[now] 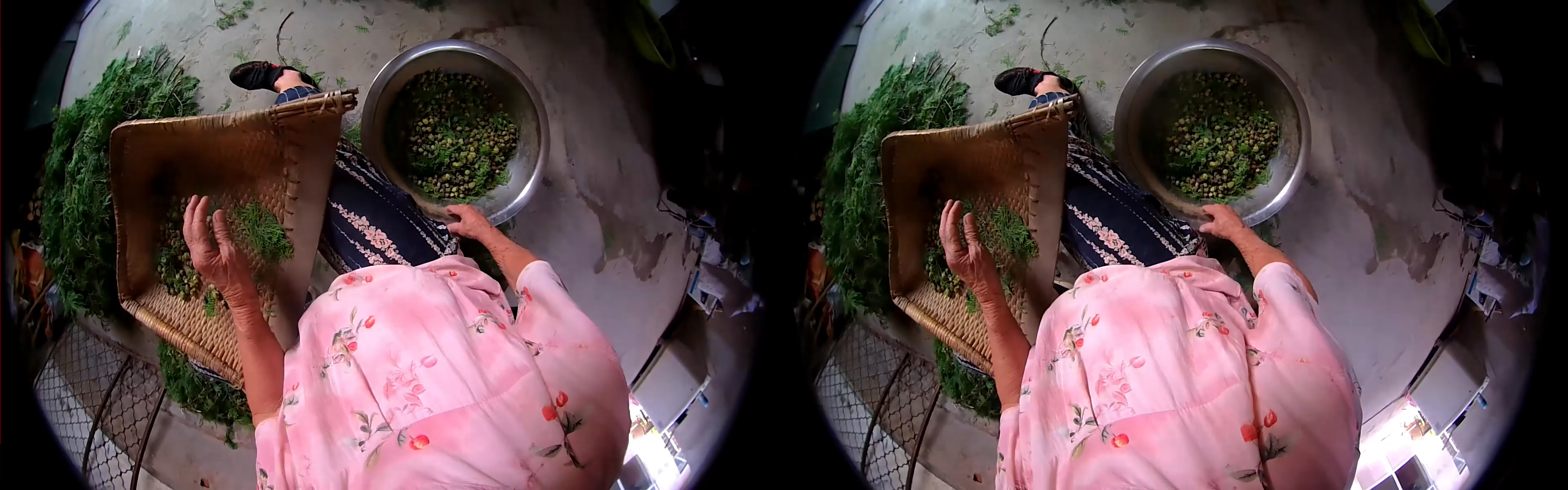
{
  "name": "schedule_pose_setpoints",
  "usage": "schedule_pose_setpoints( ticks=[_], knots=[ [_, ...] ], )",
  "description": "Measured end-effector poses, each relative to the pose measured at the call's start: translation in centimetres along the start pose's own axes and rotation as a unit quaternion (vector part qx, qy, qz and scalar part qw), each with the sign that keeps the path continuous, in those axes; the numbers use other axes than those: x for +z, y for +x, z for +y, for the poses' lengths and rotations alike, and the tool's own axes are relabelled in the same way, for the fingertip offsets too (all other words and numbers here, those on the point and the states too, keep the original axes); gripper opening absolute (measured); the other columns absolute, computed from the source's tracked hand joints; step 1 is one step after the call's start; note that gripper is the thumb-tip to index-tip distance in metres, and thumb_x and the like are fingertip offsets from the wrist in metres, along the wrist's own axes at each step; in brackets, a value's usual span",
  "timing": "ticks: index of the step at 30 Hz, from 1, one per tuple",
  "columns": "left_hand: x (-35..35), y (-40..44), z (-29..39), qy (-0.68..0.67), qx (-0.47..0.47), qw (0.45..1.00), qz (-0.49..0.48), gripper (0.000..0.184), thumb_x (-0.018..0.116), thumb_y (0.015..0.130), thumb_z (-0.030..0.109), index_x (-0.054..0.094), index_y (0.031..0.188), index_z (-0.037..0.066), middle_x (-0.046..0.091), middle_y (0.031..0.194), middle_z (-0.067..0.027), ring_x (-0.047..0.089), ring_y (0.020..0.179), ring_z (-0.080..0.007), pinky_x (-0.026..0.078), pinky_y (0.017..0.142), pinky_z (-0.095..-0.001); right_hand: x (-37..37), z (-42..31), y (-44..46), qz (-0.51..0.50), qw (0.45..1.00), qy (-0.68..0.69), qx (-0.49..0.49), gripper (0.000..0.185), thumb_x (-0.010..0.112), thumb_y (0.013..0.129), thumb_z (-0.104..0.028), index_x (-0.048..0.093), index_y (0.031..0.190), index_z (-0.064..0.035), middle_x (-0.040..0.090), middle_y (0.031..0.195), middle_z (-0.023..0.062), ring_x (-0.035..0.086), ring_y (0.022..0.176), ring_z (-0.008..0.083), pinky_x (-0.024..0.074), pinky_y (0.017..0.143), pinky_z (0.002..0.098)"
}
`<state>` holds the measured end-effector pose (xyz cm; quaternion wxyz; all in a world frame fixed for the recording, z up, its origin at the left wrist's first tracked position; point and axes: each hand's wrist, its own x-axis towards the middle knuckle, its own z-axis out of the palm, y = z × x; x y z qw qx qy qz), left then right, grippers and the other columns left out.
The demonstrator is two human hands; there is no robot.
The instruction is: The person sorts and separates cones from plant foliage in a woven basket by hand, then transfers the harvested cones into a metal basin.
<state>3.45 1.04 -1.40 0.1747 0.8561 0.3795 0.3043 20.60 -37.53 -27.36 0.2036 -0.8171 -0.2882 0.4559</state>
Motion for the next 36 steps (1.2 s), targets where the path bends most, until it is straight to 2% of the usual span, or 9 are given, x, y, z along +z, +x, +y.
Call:
schedule_pose_setpoints(
  ticks=[4, 9, 11, 13, 18, 20, 22, 33, 36],
  knots=[
    [-1.8, -0.9, -0.5, -0.032, -0.019, 0.999, 0.02, 0.024, 0.057, 0.088, 0.006, 0.06, 0.112, 0.002, 0.056, 0.121, -0.0121, 0.052, 0.112, -0.0247, 0.04, 0.097, -0.0335, -1.3, -0.2, -2.2, 0.437, 0.88, -0.137, 0.125, 0.057, 0.07, 0.07, -0.017, 0.048, 0.12, -0.0034, 0.044, 0.125, 0.0184, 0.04, 0.117, 0.0381, 0.0346, 0.098, 0.043],
    [-4.0, -1.7, -2.7, -0.033, -0.065, 0.995, 0.072, 0.024, 0.059, 0.084, 0.003, 0.059, 0.108, 0.0, 0.057, 0.116, -0.0135, 0.054, 0.108, -0.0266, 0.042, 0.093, -0.033, 0.8, 11.6, 0.1, 0.579, 0.75, 0.081, 0.309, 0.071, 0.07, 0.07, -0.014, 0.035, 0.128, 0.0055, 0.052, 0.116, 0.0216, 0.055, 0.1, 0.0347, 0.0427, 0.091, 0.042],
    [-5.3, -2.1, -3.0, -0.04, -0.088, 0.991, 0.095, 0.024, 0.059, 0.083, 0.001, 0.059, 0.107, 0.0, 0.057, 0.114, -0.0135, 0.054, 0.106, -0.0272, 0.043, 0.092, -0.0335, 1.6, 16.3, 2.2, 0.646, 0.654, 0.197, 0.341, 0.038, 0.064, 0.069, -0.005, 0.049, 0.104, 0.0007, 0.057, 0.101, 0.0142, 0.054, 0.081, 0.025, 0.0458, 0.076, 0.0384],
    [-6.5, -2.7, -3.6, -0.035, -0.102, 0.987, 0.117, 0.025, 0.06, 0.081, 0.001, 0.059, 0.106, 0.0, 0.057, 0.113, -0.0137, 0.054, 0.105, -0.0281, 0.044, 0.091, -0.0343, 4.2, 30.6, 4.4, 0.579, 0.724, 0.272, 0.259, 0.028, 0.055, 0.07, -0.009, 0.052, 0.097, -0.0013, 0.06, 0.093, 0.0135, 0.053, 0.08, 0.0245, 0.0462, 0.074, 0.0393],
    [-8.2, -4.1, -5.2, -0.004, -0.124, 0.98, 0.153, 0.026, 0.06, 0.08, -0.001, 0.06, 0.105, 0.0, 0.058, 0.113, -0.014, 0.053, 0.106, -0.0288, 0.042, 0.093, -0.0347, 1.3, 14.0, 0.2, 0.548, 0.635, 0.46, 0.29, 0.047, 0.06, 0.076, -0.01, 0.042, 0.119, -0.0051, 0.052, 0.115, 0.0176, 0.053, 0.099, 0.03, 0.0454, 0.081, 0.0472],
    [-8.3, -4.6, -5.6, -0.014, -0.137, 0.976, 0.167, 0.025, 0.059, 0.079, -0.002, 0.06, 0.104, -0.001, 0.058, 0.113, -0.0144, 0.053, 0.106, -0.0291, 0.042, 0.093, -0.0346, -0.5, 9.2, -2.2, 0.263, 0.894, 0.04, 0.361, 0.033, 0.063, 0.076, -0.024, 0.055, 0.103, -0.0071, 0.059, 0.108, 0.0169, 0.056, 0.101, 0.0291, 0.0419, 0.086, 0.0473],
    [-8.3, -5.0, -5.9, -0.024, -0.149, 0.973, 0.175, 0.025, 0.059, 0.078, -0.002, 0.06, 0.103, -0.002, 0.058, 0.112, -0.0149, 0.053, 0.105, -0.0296, 0.042, 0.093, -0.0347, -2.3, 1.5, -5.6, -0.015, 0.899, -0.351, 0.262, 0.031, 0.066, 0.076, -0.038, 0.068, 0.087, -0.009, 0.066, 0.101, 0.0163, 0.06, 0.102, 0.0282, 0.0384, 0.09, 0.0474],
    [-10.3, -6.1, -7.1, -0.026, -0.172, 0.968, 0.182, 0.023, 0.059, 0.079, -0.003, 0.06, 0.102, -0.002, 0.057, 0.113, -0.0142, 0.054, 0.104, -0.0286, 0.044, 0.09, -0.0334, 0.4, 3.1, -5.5, 0.127, 0.95, -0.232, 0.165, 0.031, 0.054, 0.08, -0.031, 0.069, 0.086, -0.005, 0.067, 0.088, 0.0174, 0.065, 0.086, 0.0341, 0.0491, 0.075, 0.0491],
    [-10.9, -6.2, -7.3, -0.016, -0.181, 0.965, 0.188, 0.022, 0.059, 0.08, -0.003, 0.06, 0.102, -0.002, 0.057, 0.113, -0.0142, 0.054, 0.105, -0.0287, 0.044, 0.09, -0.0339, 0.0, 10.1, -2.3, -0.004, 0.927, -0.349, 0.136, 0.044, 0.064, 0.07, -0.045, 0.067, 0.086, -0.0048, 0.067, 0.08, 0.0124, 0.064, 0.072, 0.0338, 0.0505, 0.062, 0.0398]
  ],
)
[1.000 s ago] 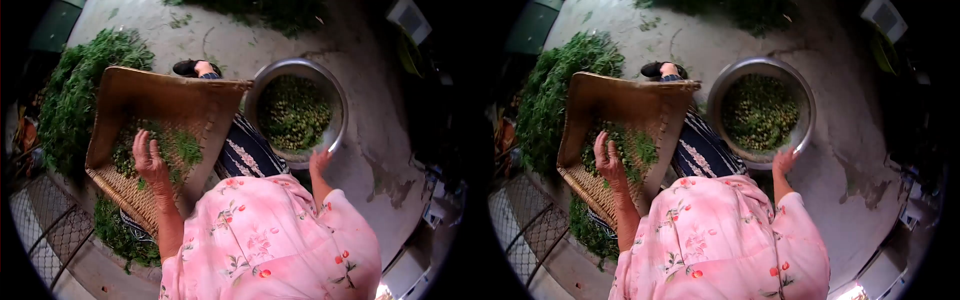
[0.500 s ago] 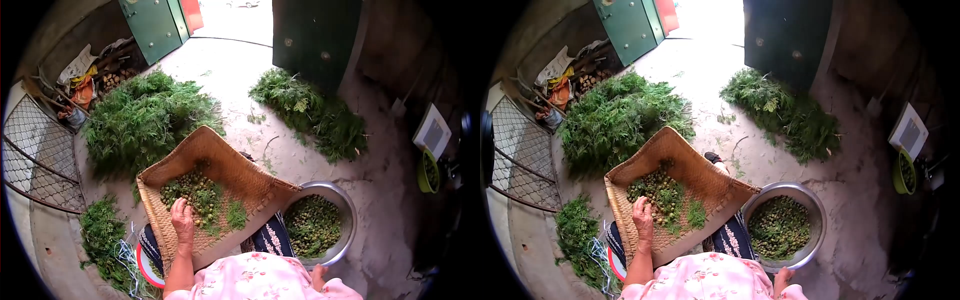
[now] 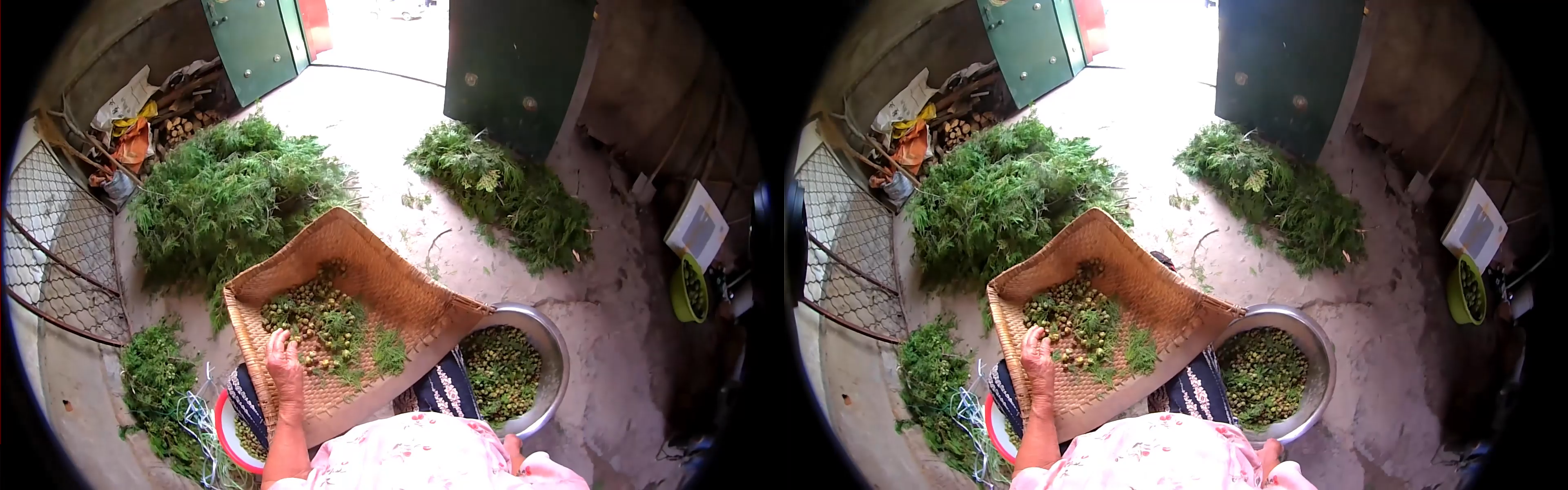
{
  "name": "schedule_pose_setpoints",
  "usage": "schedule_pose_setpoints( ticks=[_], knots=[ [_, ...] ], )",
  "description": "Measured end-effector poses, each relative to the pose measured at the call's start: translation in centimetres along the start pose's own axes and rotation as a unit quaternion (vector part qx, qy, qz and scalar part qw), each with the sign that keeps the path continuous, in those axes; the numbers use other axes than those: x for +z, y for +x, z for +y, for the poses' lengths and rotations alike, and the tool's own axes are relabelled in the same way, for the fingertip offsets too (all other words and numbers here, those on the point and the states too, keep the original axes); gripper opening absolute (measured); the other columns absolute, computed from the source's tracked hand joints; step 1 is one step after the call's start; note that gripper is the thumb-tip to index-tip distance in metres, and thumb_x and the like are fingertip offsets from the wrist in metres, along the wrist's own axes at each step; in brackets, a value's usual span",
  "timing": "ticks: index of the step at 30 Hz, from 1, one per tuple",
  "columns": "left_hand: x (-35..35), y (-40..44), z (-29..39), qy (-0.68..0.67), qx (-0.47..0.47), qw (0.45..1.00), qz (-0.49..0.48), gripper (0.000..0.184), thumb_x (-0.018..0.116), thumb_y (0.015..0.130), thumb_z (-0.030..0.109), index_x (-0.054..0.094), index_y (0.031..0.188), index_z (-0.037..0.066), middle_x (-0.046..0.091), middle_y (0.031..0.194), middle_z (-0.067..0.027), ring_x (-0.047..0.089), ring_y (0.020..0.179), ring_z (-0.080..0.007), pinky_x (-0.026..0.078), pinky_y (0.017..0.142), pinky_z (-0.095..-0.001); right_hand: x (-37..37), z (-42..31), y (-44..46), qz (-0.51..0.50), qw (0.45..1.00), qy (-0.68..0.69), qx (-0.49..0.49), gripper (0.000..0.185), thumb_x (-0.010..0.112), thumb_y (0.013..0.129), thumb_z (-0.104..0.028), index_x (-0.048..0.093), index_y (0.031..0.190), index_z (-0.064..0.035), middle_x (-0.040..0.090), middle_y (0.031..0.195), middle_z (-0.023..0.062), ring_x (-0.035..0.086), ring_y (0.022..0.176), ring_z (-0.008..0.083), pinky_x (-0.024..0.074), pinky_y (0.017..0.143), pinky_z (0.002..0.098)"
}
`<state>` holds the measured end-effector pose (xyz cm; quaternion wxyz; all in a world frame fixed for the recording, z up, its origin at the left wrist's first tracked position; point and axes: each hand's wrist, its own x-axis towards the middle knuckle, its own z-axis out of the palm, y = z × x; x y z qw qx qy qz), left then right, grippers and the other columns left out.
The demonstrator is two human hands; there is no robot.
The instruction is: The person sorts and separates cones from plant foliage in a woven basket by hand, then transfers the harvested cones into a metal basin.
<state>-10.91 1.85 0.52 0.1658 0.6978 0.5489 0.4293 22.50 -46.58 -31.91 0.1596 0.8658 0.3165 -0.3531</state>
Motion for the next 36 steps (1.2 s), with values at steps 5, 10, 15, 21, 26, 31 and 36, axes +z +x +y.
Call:
schedule_pose_setpoints(
  ticks=[5, 10, 15, 21, 26, 31, 36],
  knots=[
    [-0.1, -0.4, -1.4, 0.003, 0.001, 1.0, 0.003, 0.021, 0.059, 0.08, -0.002, 0.06, 0.101, -0.003, 0.057, 0.113, -0.0147, 0.053, 0.105, -0.029, 0.043, 0.092, -0.0347, -4.7, -2.9, -1.5, -0.043, 0.992, 0.111, 0.049, 0.038, 0.063, 0.072, -0.041, 0.066, 0.084, -0.005, 0.065, 0.076, 0.0117, 0.061, 0.066, 0.0314, 0.049, 0.057, 0.0387],
    [-0.2, -1.0, -1.8, -0.007, -0.014, 1.0, 0.005, 0.021, 0.059, 0.08, -0.002, 0.06, 0.101, -0.004, 0.057, 0.113, -0.0157, 0.054, 0.105, -0.0296, 0.043, 0.092, -0.0346, -8.9, -6.8, -0.1, -0.026, 0.958, 0.272, 0.085, 0.032, 0.061, 0.075, -0.036, 0.065, 0.083, -0.0053, 0.064, 0.071, 0.011, 0.059, 0.059, 0.0289, 0.0475, 0.053, 0.0376],
    [-1.0, -0.7, -2.3, 0.024, 0.018, 0.999, 0.017, 0.021, 0.059, 0.081, -0.001, 0.059, 0.102, -0.003, 0.058, 0.111, -0.0151, 0.055, 0.103, -0.0294, 0.044, 0.091, -0.034, -12.4, -9.3, 0.6, -0.013, 0.911, 0.405, 0.074, 0.027, 0.059, 0.077, -0.032, 0.064, 0.081, -0.0055, 0.062, 0.066, 0.0102, 0.057, 0.053, 0.0265, 0.046, 0.049, 0.0365],
    [-1.4, -1.3, -2.6, -0.028, -0.008, 0.999, 0.03, 0.019, 0.056, 0.083, 0.002, 0.059, 0.101, -0.004, 0.058, 0.109, -0.0174, 0.054, 0.103, -0.0304, 0.043, 0.092, -0.0347, -13.9, -10.1, 0.1, 0.011, 0.858, 0.513, -0.03, 0.021, 0.057, 0.08, -0.026, 0.062, 0.079, -0.0058, 0.06, 0.06, 0.0094, 0.054, 0.046, 0.0236, 0.0442, 0.043, 0.0351],
    [-2.1, -1.2, -3.0, 0.011, 0.043, 0.997, 0.07, 0.017, 0.057, 0.083, 0.003, 0.06, 0.098, -0.003, 0.06, 0.103, -0.0174, 0.056, 0.099, -0.0319, 0.045, 0.088, -0.0355, -20.5, -11.4, -1.1, 0.05, 0.759, 0.628, -0.164, 0.017, 0.056, 0.082, -0.021, 0.061, 0.077, -0.0061, 0.058, 0.055, 0.0086, 0.052, 0.04, 0.0211, 0.0427, 0.039, 0.034],
    [-2.1, -1.4, -4.7, -0.016, 0.037, 0.997, 0.064, 0.017, 0.061, 0.081, 0.004, 0.061, 0.098, -0.001, 0.062, 0.103, -0.0123, 0.059, 0.095, -0.0262, 0.048, 0.084, -0.0313, -31.2, -17.0, -10.2, 0.011, 0.782, 0.586, -0.211, 0.016, 0.056, 0.089, -0.018, 0.062, 0.087, -0.0036, 0.055, 0.061, 0.0003, 0.05, 0.047, 0.0081, 0.0388, 0.043, 0.021],
    [-2.1, -1.9, -4.4, -0.02, 0.028, 0.999, -0.01, 0.019, 0.059, 0.084, 0.006, 0.06, 0.102, 0.0, 0.062, 0.104, -0.0124, 0.061, 0.092, -0.0264, 0.049, 0.08, -0.0296, -35.7, -23.3, -14.2, 0.001, 0.782, 0.502, -0.369, 0.012, 0.056, 0.089, -0.01, 0.062, 0.085, -0.0011, 0.051, 0.062, -0.0025, 0.043, 0.051, 0.0042, 0.0357, 0.047, 0.0195]
  ],
)
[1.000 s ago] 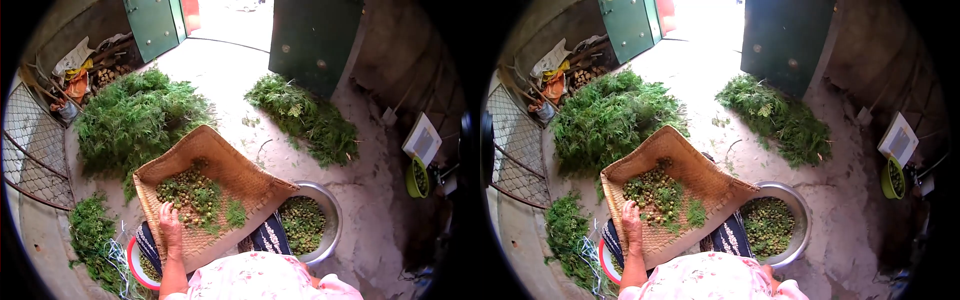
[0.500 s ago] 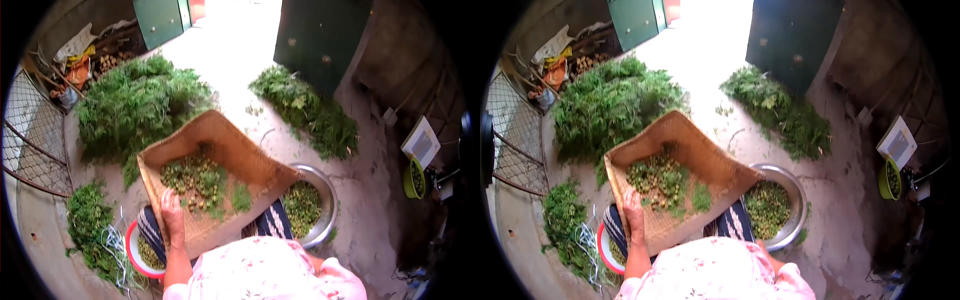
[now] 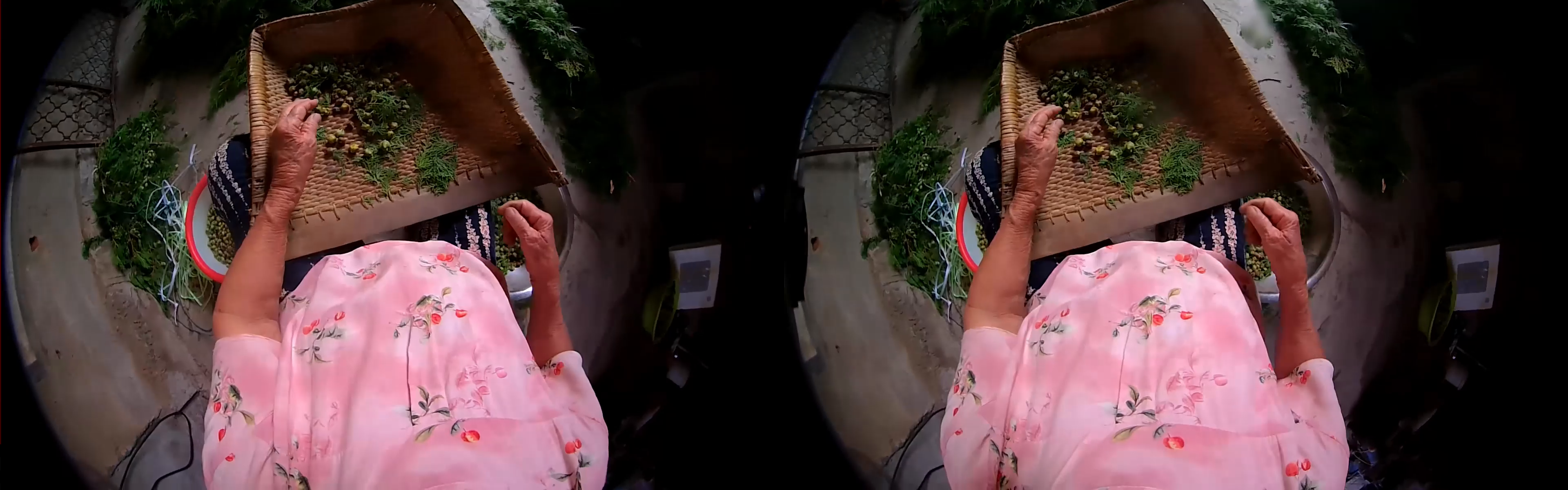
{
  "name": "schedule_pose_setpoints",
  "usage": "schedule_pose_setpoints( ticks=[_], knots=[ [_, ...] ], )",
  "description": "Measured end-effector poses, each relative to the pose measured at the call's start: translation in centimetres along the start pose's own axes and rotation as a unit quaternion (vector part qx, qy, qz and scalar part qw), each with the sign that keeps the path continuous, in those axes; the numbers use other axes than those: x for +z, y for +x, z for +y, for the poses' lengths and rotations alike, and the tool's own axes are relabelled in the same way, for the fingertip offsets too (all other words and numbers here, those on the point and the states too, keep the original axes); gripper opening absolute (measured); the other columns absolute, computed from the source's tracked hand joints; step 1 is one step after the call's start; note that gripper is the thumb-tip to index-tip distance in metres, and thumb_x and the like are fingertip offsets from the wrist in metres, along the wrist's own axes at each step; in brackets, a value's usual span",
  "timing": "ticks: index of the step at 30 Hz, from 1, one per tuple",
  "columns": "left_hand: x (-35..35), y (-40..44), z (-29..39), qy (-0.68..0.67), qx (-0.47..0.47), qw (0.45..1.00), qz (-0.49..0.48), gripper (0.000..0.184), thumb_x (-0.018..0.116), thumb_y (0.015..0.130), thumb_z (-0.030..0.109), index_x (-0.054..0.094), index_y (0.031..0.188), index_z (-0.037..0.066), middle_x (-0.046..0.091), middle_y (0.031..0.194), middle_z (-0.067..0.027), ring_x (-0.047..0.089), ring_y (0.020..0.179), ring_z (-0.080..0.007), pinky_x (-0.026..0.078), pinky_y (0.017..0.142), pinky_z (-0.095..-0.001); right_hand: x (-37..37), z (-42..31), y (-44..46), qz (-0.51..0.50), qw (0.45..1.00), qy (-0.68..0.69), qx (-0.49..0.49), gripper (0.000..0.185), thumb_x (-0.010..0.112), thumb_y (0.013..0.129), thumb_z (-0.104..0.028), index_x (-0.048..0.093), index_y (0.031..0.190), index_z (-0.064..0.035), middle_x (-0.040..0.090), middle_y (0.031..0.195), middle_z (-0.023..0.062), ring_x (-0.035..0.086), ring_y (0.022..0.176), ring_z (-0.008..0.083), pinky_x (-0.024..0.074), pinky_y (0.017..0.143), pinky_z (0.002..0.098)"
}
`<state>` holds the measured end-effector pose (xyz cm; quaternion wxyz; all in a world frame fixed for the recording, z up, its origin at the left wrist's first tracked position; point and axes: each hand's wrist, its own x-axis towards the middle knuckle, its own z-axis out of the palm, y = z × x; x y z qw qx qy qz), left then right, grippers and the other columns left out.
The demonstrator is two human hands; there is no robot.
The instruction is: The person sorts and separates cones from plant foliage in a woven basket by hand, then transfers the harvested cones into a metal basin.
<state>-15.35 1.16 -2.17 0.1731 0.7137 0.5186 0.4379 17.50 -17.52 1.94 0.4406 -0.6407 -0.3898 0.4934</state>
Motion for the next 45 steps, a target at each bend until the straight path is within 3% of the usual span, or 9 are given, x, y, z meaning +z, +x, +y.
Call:
schedule_pose_setpoints(
  ticks=[3, 6, 10, 13, 20, 24, 29, 39, 45],
  knots=[
    [0.5, -0.1, -0.7, -0.012, -0.064, 0.998, -0.013, 0.019, 0.058, 0.085, 0.006, 0.062, 0.102, 0.0, 0.064, 0.1, -0.0116, 0.062, 0.088, -0.024, 0.05, 0.078, -0.0291, 3.4, -1.2, 4.7, -0.031, 0.999, 0.015, -0.029, 0.008, 0.057, 0.088, -0.007, 0.063, 0.086, -0.0012, 0.051, 0.065, -0.0035, 0.046, 0.056, 0.0037, 0.0376, 0.051, 0.0185],
    [1.1, -0.8, -0.5, -0.095, -0.169, 0.981, 0.026, 0.019, 0.057, 0.087, 0.007, 0.064, 0.103, 0.0, 0.067, 0.093, -0.0098, 0.063, 0.085, -0.0162, 0.05, 0.074, -0.0259, 6.4, 0.0, 11.1, -0.069, 0.954, -0.154, -0.25, 0.01, 0.059, 0.083, -0.003, 0.063, 0.093, -0.0024, 0.06, 0.075, 0.0036, 0.057, 0.067, 0.0123, 0.0452, 0.061, 0.0247],
    [3.0, -2.7, -0.5, -0.221, -0.271, 0.935, 0.053, 0.021, 0.055, 0.089, 0.005, 0.061, 0.108, 0.0, 0.064, 0.097, -0.0049, 0.061, 0.084, -0.0114, 0.05, 0.072, -0.0223, 11.2, 0.4, 17.5, -0.003, 0.929, -0.206, -0.306, 0.011, 0.059, 0.081, -0.002, 0.064, 0.091, -0.0048, 0.062, 0.086, 0.0098, 0.06, 0.079, 0.0263, 0.047, 0.069, 0.0317],
    [3.7, -3.4, 1.9, -0.416, -0.435, 0.794, 0.086, 0.019, 0.054, 0.09, 0.005, 0.057, 0.108, 0.0, 0.063, 0.093, -0.0048, 0.061, 0.08, -0.0102, 0.051, 0.068, -0.0201, 14.0, 1.7, 19.6, 0.021, 0.85, -0.354, -0.389, 0.024, 0.06, 0.078, -0.004, 0.062, 0.101, -0.0072, 0.06, 0.102, 0.0115, 0.052, 0.101, 0.0332, 0.0429, 0.085, 0.0406],
    [4.3, -3.5, 0.4, -0.437, -0.39, 0.802, 0.119, 0.019, 0.052, 0.091, 0.008, 0.056, 0.107, -0.001, 0.062, 0.096, -0.0058, 0.059, 0.081, -0.0111, 0.052, 0.072, -0.0227, 18.6, 2.0, 14.0, -0.111, 0.783, -0.421, -0.444, 0.028, 0.061, 0.077, -0.012, 0.06, 0.105, -0.0071, 0.055, 0.119, 0.0094, 0.045, 0.117, 0.0316, 0.0311, 0.101, 0.0485],
    [3.5, -4.0, -0.1, -0.476, -0.395, 0.774, 0.137, 0.019, 0.052, 0.092, 0.008, 0.055, 0.107, -0.002, 0.061, 0.098, -0.0082, 0.06, 0.082, -0.0127, 0.053, 0.073, -0.0249, 17.1, 1.2, 14.4, -0.167, 0.828, -0.288, -0.451, 0.021, 0.062, 0.077, -0.006, 0.063, 0.098, -0.0074, 0.06, 0.111, 0.0087, 0.051, 0.109, 0.0299, 0.036, 0.098, 0.0446],
    [3.2, -4.5, 0.1, -0.476, -0.392, 0.78, 0.103, 0.02, 0.052, 0.092, 0.009, 0.055, 0.108, -0.002, 0.061, 0.097, -0.0084, 0.061, 0.083, -0.0134, 0.053, 0.074, -0.0254, 13.6, 1.0, 19.4, 0.053, 0.908, -0.254, -0.328, 0.01, 0.063, 0.078, -0.002, 0.065, 0.087, -0.0059, 0.062, 0.086, 0.0111, 0.06, 0.081, 0.0293, 0.048, 0.067, 0.0349],
    [3.1, -4.6, 0.5, -0.481, -0.393, 0.78, 0.076, 0.02, 0.052, 0.092, 0.01, 0.056, 0.109, 0.0, 0.063, 0.093, -0.0076, 0.063, 0.077, -0.012, 0.053, 0.063, -0.0217, 15.0, 2.1, 20.7, -0.016, 0.824, -0.44, -0.355, 0.02, 0.069, 0.075, -0.011, 0.063, 0.094, -0.0087, 0.056, 0.087, 0.0087, 0.055, 0.085, 0.0305, 0.0455, 0.072, 0.0393],
    [3.1, -4.6, 0.5, -0.506, -0.394, 0.765, 0.055, 0.019, 0.052, 0.092, 0.012, 0.056, 0.109, 0.002, 0.065, 0.09, -0.0078, 0.064, 0.068, -0.0113, 0.05, 0.052, -0.0189, 14.2, 2.3, 20.4, 0.01, 0.899, -0.323, -0.295, 0.01, 0.065, 0.076, -0.008, 0.061, 0.085, -0.009, 0.055, 0.085, 0.0097, 0.053, 0.086, 0.0307, 0.0448, 0.071, 0.0408]
  ],
)
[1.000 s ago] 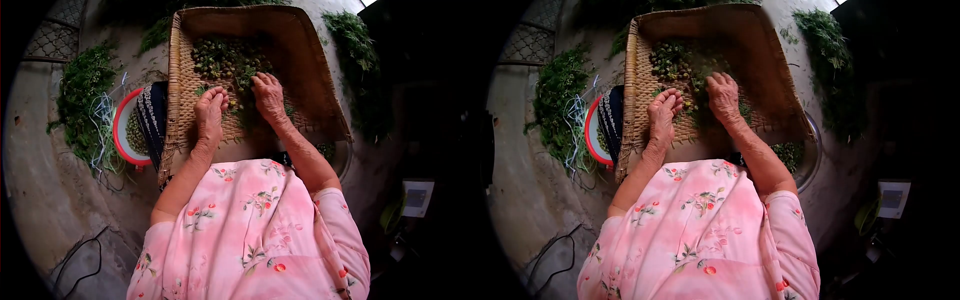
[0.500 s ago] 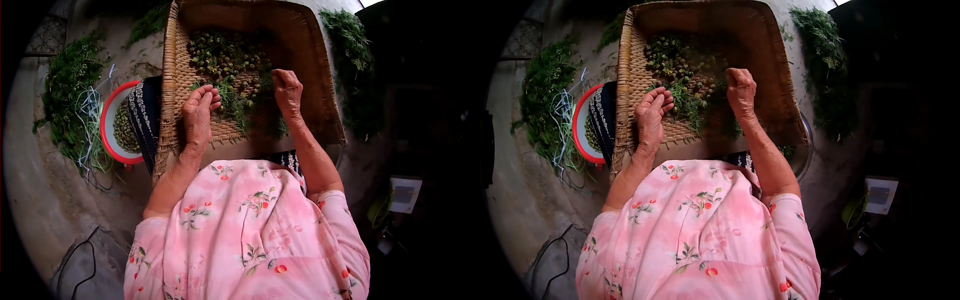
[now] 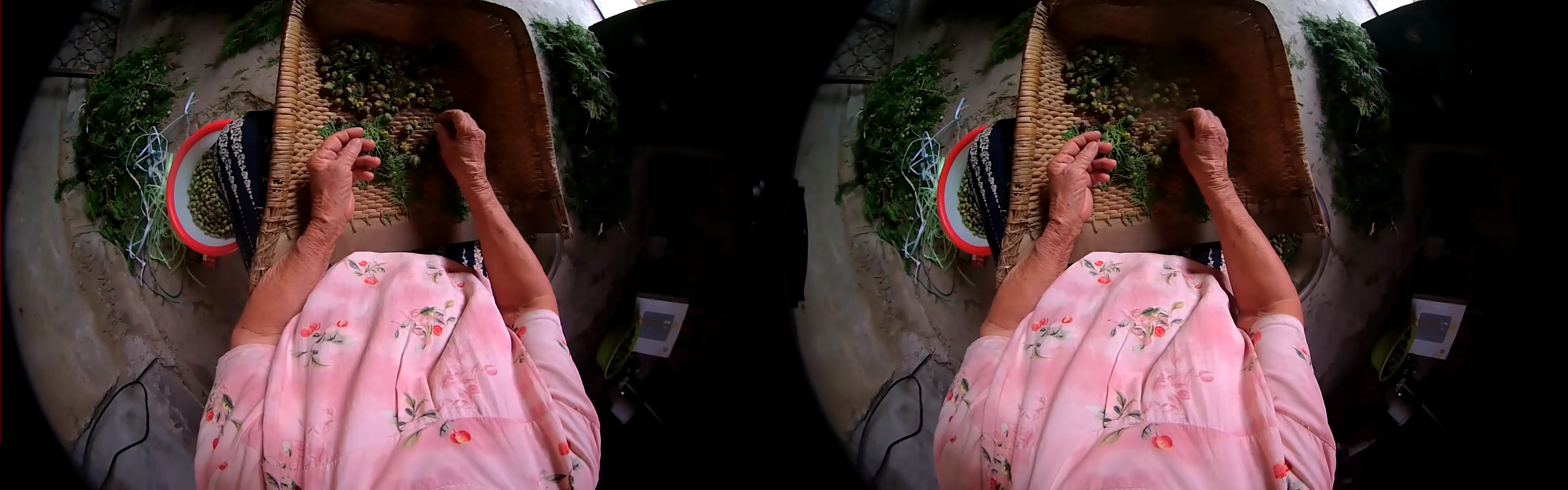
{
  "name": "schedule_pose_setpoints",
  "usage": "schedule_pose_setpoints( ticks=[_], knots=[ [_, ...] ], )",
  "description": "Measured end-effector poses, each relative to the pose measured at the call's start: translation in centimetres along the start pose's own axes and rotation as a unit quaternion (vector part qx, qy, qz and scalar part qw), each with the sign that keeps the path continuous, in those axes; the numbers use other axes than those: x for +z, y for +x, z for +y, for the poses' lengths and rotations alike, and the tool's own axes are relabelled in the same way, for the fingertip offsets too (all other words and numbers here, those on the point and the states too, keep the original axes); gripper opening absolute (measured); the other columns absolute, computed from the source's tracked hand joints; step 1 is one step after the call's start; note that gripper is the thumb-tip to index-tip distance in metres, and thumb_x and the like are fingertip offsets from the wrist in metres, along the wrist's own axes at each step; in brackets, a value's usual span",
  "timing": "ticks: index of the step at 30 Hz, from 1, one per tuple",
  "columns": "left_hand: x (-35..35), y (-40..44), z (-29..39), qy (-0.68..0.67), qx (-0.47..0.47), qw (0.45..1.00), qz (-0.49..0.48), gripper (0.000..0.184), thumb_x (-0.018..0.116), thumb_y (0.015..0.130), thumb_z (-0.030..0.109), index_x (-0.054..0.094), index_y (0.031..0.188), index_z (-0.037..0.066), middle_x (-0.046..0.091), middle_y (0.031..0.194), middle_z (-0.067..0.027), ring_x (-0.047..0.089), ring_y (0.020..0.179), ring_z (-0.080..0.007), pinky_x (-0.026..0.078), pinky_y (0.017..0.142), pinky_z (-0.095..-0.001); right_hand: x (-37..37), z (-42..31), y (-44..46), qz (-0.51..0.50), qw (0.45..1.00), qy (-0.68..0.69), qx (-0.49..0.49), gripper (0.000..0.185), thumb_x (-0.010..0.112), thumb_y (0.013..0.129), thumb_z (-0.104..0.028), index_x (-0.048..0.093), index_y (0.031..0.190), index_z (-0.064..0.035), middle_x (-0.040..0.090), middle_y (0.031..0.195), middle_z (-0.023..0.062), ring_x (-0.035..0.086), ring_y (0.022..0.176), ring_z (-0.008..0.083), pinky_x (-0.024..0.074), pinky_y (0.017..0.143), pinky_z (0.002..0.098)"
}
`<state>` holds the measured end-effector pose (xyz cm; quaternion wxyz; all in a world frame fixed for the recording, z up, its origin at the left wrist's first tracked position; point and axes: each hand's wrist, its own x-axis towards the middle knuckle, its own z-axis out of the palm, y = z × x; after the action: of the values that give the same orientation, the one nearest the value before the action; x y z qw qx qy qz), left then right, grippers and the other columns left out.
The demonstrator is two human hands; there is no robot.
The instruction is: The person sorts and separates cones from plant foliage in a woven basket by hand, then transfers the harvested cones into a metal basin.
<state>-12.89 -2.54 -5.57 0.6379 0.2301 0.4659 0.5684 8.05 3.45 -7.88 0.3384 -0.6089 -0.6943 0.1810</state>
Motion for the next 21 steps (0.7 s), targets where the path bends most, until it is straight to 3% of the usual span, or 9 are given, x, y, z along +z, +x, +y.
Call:
schedule_pose_setpoints(
  ticks=[4, 6, 11, 13, 15, 17, 18, 21],
  knots=[
    [-0.2, 0.2, -0.4, -0.023, -0.025, 0.999, 0.01, 0.02, 0.052, 0.092, 0.012, 0.056, 0.109, 0.002, 0.065, 0.09, -0.0082, 0.065, 0.069, -0.012, 0.05, 0.052, -0.019, -0.1, -1.0, 0.6, 0.018, 0.999, 0.029, -0.008, 0.014, 0.062, 0.075, -0.004, 0.062, 0.088, -0.0098, 0.056, 0.086, 0.0101, 0.053, 0.087, 0.0309, 0.0452, 0.071, 0.0404],
    [-0.2, 0.2, -0.4, -0.022, -0.027, 0.999, 0.01, 0.02, 0.052, 0.093, 0.012, 0.055, 0.109, 0.002, 0.065, 0.09, -0.0082, 0.065, 0.069, -0.0122, 0.05, 0.052, -0.0191, 0.4, -1.4, 1.1, -0.042, 0.991, -0.085, -0.09, 0.023, 0.063, 0.076, -0.004, 0.064, 0.098, -0.0111, 0.054, 0.084, 0.0087, 0.055, 0.086, 0.0281, 0.0456, 0.073, 0.0369],
    [-0.4, 0.3, -0.1, -0.057, -0.05, 0.997, 0.015, 0.021, 0.051, 0.093, 0.015, 0.056, 0.109, 0.002, 0.065, 0.087, -0.0077, 0.065, 0.069, -0.0134, 0.052, 0.054, -0.0212, 1.1, -2.1, 1.4, -0.102, 0.978, -0.154, -0.095, 0.023, 0.063, 0.076, -0.006, 0.064, 0.099, -0.0113, 0.054, 0.086, 0.0087, 0.054, 0.088, 0.0283, 0.0452, 0.075, 0.0375],
    [-0.5, 0.2, 0.0, -0.048, -0.055, 0.997, 0.013, 0.024, 0.051, 0.094, 0.02, 0.055, 0.109, 0.002, 0.065, 0.089, -0.0083, 0.065, 0.07, -0.0141, 0.052, 0.054, -0.0214, 1.0, -2.5, 1.3, -0.021, 0.991, -0.085, -0.097, 0.014, 0.06, 0.077, -0.007, 0.064, 0.089, -0.0117, 0.054, 0.08, 0.0099, 0.052, 0.081, 0.0322, 0.0442, 0.068, 0.0415],
    [-0.4, 0.3, 0.2, -0.04, -0.061, 0.997, 0.011, 0.027, 0.051, 0.094, 0.024, 0.055, 0.11, 0.002, 0.065, 0.091, -0.0089, 0.065, 0.071, -0.0147, 0.052, 0.054, -0.0216, 0.3, -3.8, 1.0, -0.028, 0.996, -0.07, -0.05, 0.012, 0.062, 0.079, -0.008, 0.064, 0.091, -0.0096, 0.056, 0.082, 0.0097, 0.055, 0.078, 0.0297, 0.0456, 0.068, 0.0385],
    [-0.2, 0.3, 0.7, -0.047, -0.095, 0.994, 0.0, 0.038, 0.051, 0.093, 0.036, 0.055, 0.11, 0.002, 0.064, 0.096, -0.0099, 0.065, 0.078, -0.0166, 0.052, 0.056, -0.0231, -0.5, -5.4, 0.6, -0.071, 0.985, 0.157, 0.001, 0.017, 0.065, 0.079, -0.008, 0.064, 0.096, -0.0065, 0.06, 0.088, 0.0101, 0.059, 0.079, 0.0245, 0.0477, 0.069, 0.0328],
    [0.0, 0.2, 0.8, -0.033, -0.109, 0.993, 0.005, 0.045, 0.051, 0.091, 0.043, 0.056, 0.109, 0.002, 0.062, 0.099, -0.0098, 0.064, 0.085, -0.0182, 0.053, 0.06, -0.0251, -0.9, -6.0, 0.6, -0.149, 0.956, 0.251, 0.02, 0.022, 0.067, 0.079, -0.008, 0.064, 0.101, -0.0051, 0.062, 0.094, 0.0107, 0.062, 0.081, 0.02, 0.0484, 0.07, 0.0284],
    [-0.1, 0.3, 0.7, -0.08, -0.128, 0.989, 0.0, 0.043, 0.051, 0.091, 0.043, 0.056, 0.108, 0.003, 0.062, 0.096, -0.0086, 0.063, 0.085, -0.0179, 0.052, 0.063, -0.0264, -0.4, -5.9, 0.8, -0.171, 0.934, 0.309, 0.048, 0.023, 0.067, 0.08, -0.008, 0.064, 0.102, -0.0057, 0.063, 0.096, 0.0098, 0.062, 0.084, 0.0188, 0.048, 0.071, 0.0271]
  ],
)
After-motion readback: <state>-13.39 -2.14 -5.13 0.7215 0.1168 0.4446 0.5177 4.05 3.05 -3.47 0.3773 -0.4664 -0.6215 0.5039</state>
